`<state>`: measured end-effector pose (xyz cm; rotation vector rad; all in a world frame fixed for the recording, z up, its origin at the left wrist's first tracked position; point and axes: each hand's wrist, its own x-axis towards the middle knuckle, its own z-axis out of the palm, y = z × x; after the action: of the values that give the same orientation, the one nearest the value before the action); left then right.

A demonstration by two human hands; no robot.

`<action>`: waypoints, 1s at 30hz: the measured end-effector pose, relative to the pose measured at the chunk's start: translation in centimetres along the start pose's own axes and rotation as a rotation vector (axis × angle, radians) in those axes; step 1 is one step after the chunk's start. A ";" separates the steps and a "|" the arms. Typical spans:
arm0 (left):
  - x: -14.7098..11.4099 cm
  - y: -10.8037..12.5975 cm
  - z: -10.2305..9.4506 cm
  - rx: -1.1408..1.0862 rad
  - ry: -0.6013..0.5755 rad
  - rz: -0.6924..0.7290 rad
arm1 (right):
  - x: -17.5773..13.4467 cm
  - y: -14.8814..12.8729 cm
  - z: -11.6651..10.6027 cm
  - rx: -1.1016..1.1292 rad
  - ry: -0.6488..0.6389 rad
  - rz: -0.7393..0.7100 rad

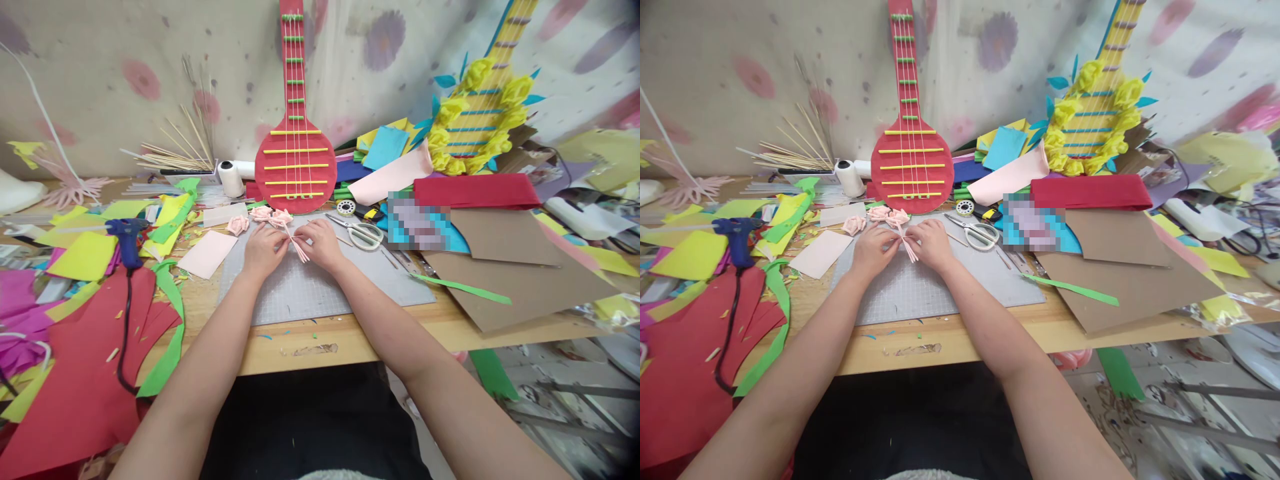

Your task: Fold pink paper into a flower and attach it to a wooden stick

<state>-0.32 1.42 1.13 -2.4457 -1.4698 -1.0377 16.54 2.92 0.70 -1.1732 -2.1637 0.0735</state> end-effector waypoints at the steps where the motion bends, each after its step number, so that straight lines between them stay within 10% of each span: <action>1: 0.0 0.1 0.0 0.010 0.007 -0.004 | 0.0 -0.1 -0.1 0.010 -0.003 -0.001; 30: -0.4 -0.2 0.8 -0.424 -0.172 -0.148 | 0.1 0.6 0.6 0.376 0.038 0.224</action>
<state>-0.23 1.54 0.23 -2.8075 -1.6479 -1.3154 16.61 3.48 0.07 -1.1744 -1.8720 0.5267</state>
